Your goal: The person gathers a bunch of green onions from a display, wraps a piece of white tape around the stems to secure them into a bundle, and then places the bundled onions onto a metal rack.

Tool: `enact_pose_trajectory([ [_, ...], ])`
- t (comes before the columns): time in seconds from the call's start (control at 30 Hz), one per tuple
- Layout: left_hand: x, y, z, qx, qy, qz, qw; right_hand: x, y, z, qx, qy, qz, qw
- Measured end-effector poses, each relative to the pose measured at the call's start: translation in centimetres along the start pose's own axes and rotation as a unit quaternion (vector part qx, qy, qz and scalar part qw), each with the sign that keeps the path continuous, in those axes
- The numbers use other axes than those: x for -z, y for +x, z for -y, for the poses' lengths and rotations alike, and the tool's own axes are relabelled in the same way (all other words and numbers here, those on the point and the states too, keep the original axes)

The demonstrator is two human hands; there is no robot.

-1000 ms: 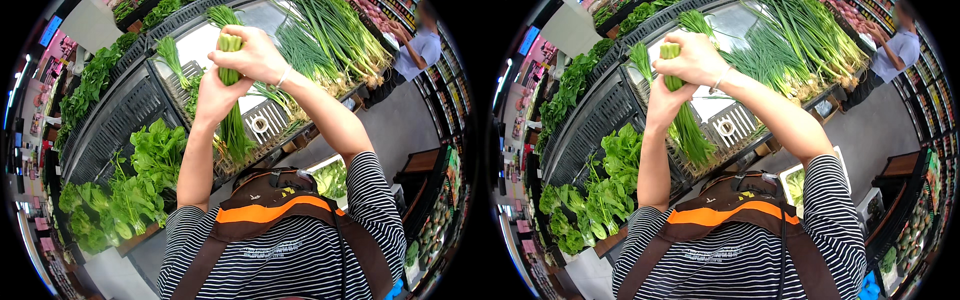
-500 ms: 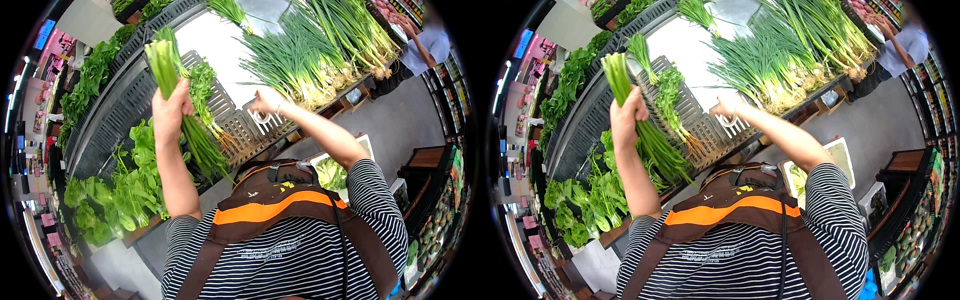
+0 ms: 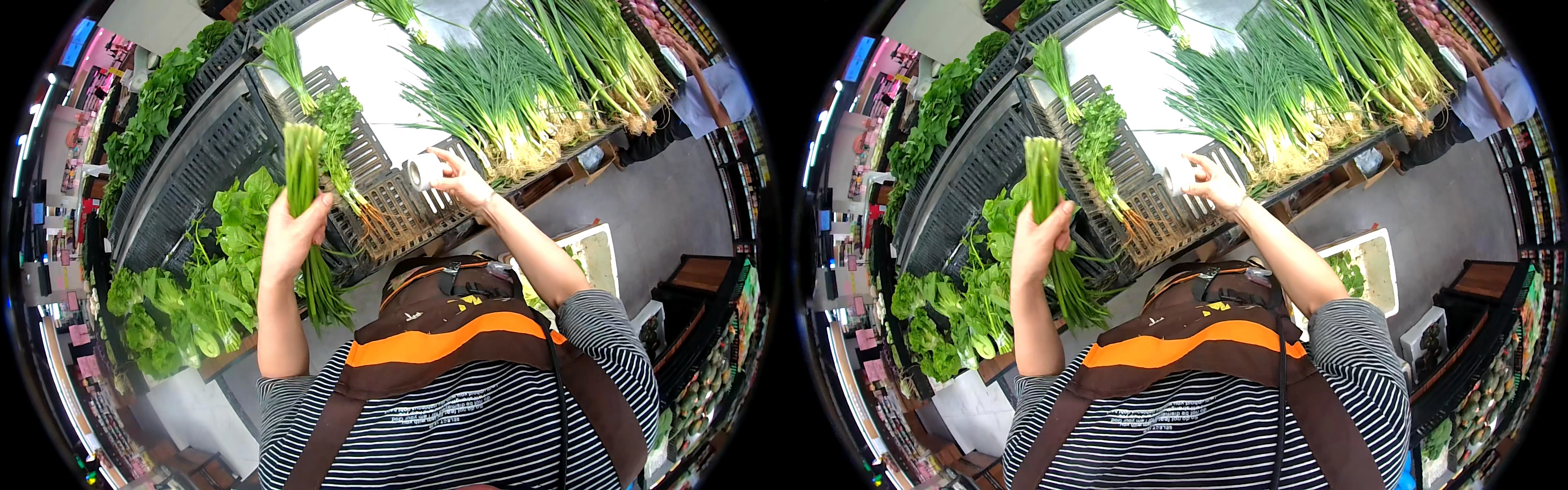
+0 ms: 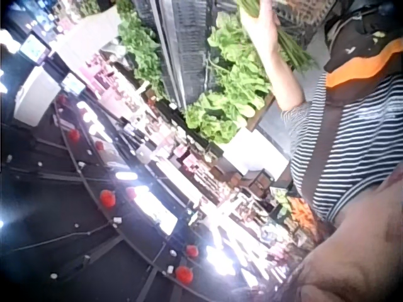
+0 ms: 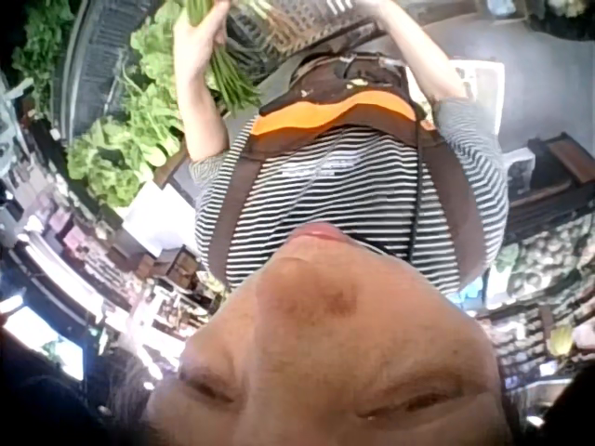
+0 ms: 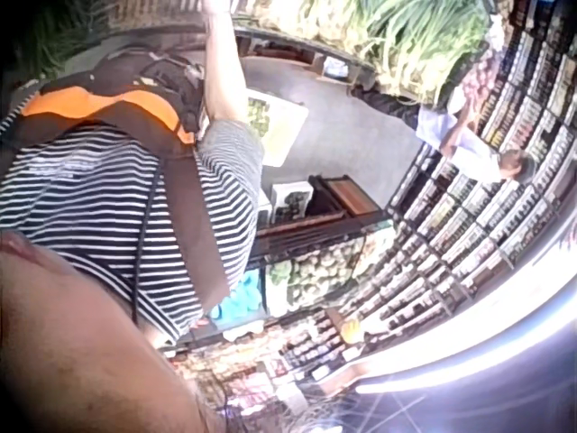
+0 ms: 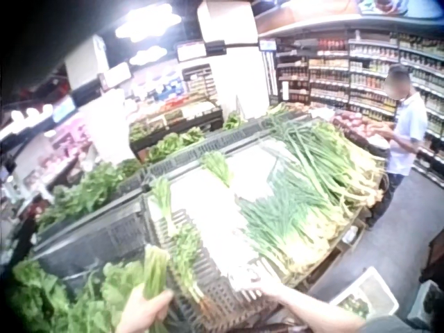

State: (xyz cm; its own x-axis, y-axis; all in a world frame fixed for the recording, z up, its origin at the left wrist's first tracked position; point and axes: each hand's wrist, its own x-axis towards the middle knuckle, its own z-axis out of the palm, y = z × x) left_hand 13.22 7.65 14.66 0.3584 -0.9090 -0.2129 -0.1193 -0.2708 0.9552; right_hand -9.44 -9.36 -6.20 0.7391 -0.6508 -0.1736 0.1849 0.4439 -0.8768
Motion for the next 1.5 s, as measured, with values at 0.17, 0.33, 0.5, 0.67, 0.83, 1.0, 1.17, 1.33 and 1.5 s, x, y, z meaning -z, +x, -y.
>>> enact_pose_trajectory([
  [0.17, -3.3, 0.8, 1.3, 0.023, -0.011, 0.052, 0.998, -4.2, -4.4, 5.4, -0.004, 0.311, 0.055, 0.949],
  [0.33, -5.6, 1.4, 2.0, 0.018, -0.038, 0.101, 0.994, -4.6, -6.2, 6.8, -0.010, 0.439, 0.078, 0.895],
  [0.5, -7.5, 1.0, 1.1, 0.016, -0.050, 0.121, 0.991, -3.8, -7.0, 6.8, 0.025, 0.409, 0.121, 0.904],
  [0.67, -8.6, 0.6, 1.2, 0.020, -0.069, 0.142, 0.987, -4.1, -8.2, 6.9, 0.025, 0.337, 0.072, 0.938],
  [0.83, -9.1, 0.5, 1.3, 0.025, -0.064, 0.144, 0.987, -4.1, -8.8, 6.6, 0.021, 0.427, 0.076, 0.901],
  [1.0, -9.1, 0.4, 0.9, 0.009, -0.042, 0.103, 0.994, -4.3, -9.0, 7.0, 0.044, 0.347, 0.104, 0.931],
  [1.17, -9.5, 1.1, 1.0, -0.081, 0.040, 0.058, 0.994, -5.3, -9.4, 6.7, 0.052, 0.058, -0.017, 0.997],
  [1.33, -10.4, 1.8, 0.7, -0.140, 0.111, 0.058, 0.982, -6.6, -9.7, 6.3, 0.086, -0.078, -0.052, 0.992],
  [1.5, -10.3, 2.1, 0.6, -0.133, 0.159, 0.080, 0.975, -6.8, -10.2, 7.1, 0.069, -0.146, -0.066, 0.985],
])
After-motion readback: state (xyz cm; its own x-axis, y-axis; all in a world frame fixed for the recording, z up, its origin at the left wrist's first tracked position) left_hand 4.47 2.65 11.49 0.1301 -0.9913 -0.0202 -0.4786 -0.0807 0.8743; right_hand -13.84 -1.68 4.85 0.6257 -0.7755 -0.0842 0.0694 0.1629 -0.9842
